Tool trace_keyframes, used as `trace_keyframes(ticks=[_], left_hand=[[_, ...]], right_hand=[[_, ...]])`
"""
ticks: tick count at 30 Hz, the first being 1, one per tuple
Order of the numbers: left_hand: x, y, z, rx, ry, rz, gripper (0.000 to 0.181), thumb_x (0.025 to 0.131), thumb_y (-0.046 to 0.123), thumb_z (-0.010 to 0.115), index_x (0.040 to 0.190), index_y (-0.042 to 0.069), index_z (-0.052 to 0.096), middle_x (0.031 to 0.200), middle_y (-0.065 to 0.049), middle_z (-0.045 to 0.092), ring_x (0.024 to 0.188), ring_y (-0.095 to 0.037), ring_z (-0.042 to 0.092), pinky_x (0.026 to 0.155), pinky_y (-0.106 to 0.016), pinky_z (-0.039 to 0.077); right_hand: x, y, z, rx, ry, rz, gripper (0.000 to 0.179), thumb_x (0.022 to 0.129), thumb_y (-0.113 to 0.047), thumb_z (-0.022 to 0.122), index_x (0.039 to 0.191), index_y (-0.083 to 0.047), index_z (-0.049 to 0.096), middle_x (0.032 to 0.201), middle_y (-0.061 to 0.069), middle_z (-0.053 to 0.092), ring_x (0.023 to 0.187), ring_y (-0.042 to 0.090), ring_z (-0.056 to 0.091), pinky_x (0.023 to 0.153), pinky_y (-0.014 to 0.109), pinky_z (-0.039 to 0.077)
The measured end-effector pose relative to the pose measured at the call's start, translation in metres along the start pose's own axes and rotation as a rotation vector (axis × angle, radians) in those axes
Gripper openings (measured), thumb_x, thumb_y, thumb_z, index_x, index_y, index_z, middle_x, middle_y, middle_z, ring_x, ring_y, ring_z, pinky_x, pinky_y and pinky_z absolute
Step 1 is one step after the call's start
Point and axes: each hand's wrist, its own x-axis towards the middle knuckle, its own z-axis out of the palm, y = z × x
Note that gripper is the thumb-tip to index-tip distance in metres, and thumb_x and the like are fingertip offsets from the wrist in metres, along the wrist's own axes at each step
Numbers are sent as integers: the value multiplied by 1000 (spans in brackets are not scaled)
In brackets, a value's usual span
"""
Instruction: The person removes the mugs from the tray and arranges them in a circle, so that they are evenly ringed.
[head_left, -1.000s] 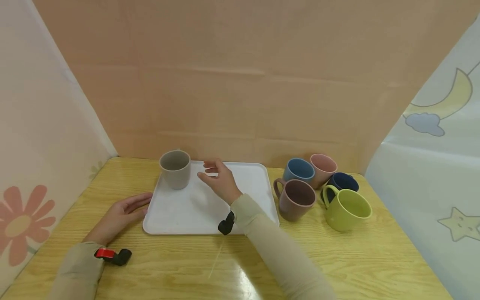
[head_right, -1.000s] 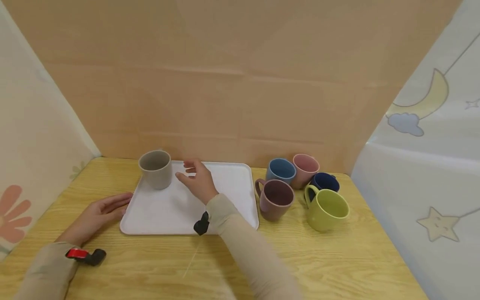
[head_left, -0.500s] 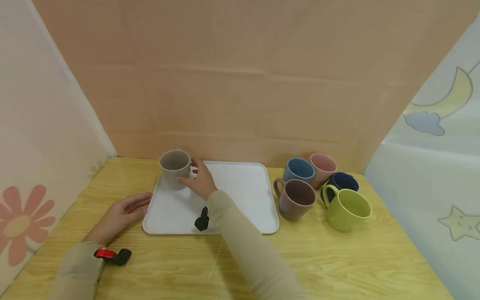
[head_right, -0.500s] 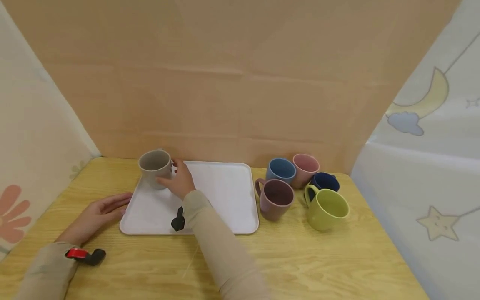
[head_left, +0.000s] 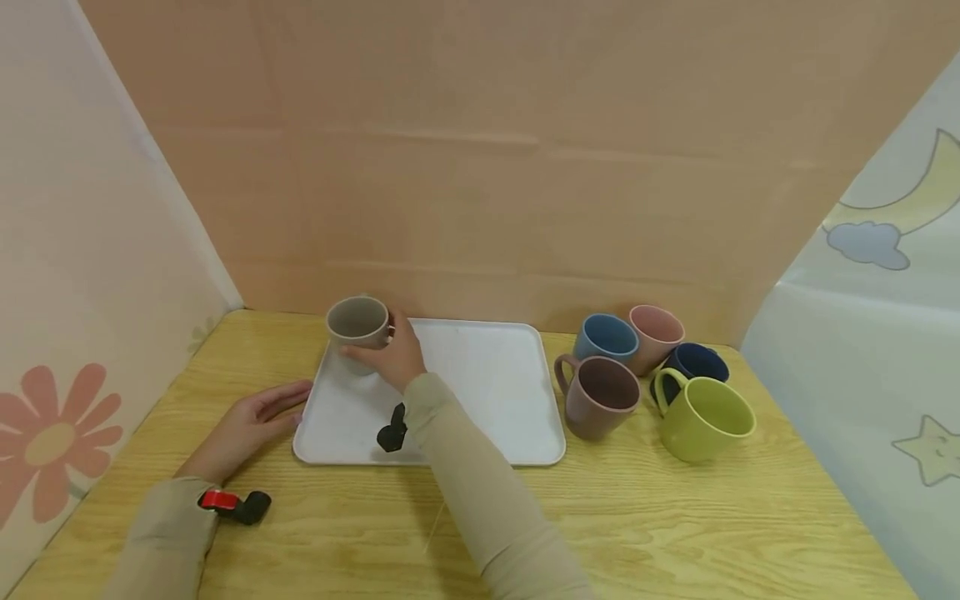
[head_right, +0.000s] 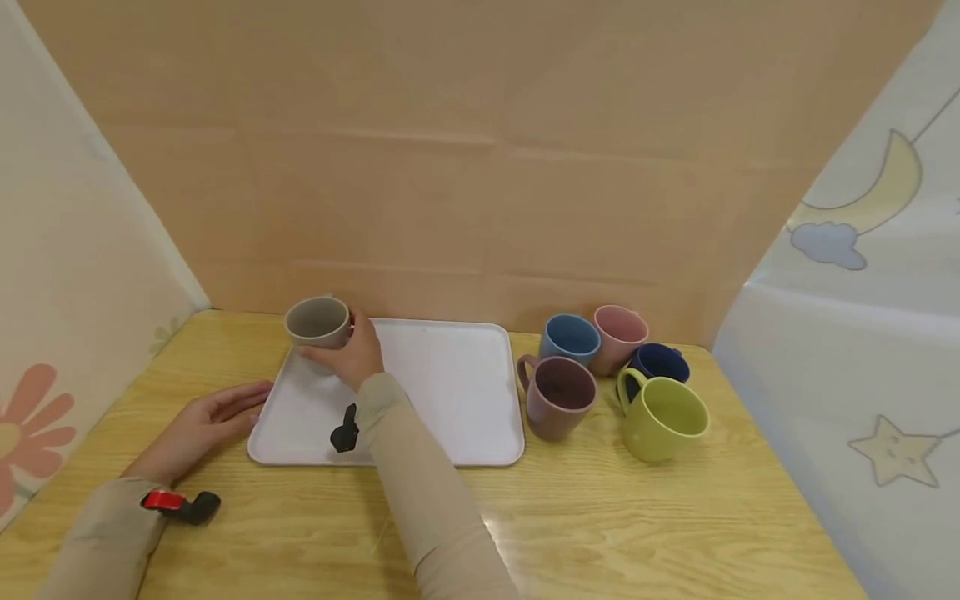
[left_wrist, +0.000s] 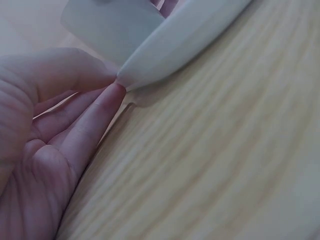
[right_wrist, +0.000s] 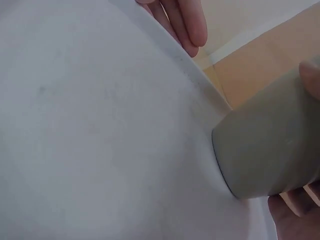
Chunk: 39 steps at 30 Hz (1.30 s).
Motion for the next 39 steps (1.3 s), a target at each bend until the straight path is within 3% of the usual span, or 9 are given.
trace_keyframes(ticks=[12,24,39], left_hand=[[-1,-2,2,3,0,-18,60,102,26,64,152,2,43,153,-21,45,125,14,45,95,-7,41],[-1,-5,0,3,6,-12,60,101,26,66,152,3,44,152,-21,47,124,13,47,95,-7,41],[-1,1,-1,-14,1,-4,60,102,25,65,152,2,43,153,-22,45,125,13,46,96,-7,41]], right_hand=[[-10,7,-9,-8,-11,-11,81,70,-29,96,139,-22,54,127,-9,60,115,15,57,96,35,51],[-32,11,-35,-21,-69,-31,77,69,-30,97,136,-26,58,122,-18,61,109,8,58,91,32,53],[-68,17,-78,3,-78,-82,82,67,-25,98,138,-25,57,127,-6,62,113,19,61,94,33,55]])
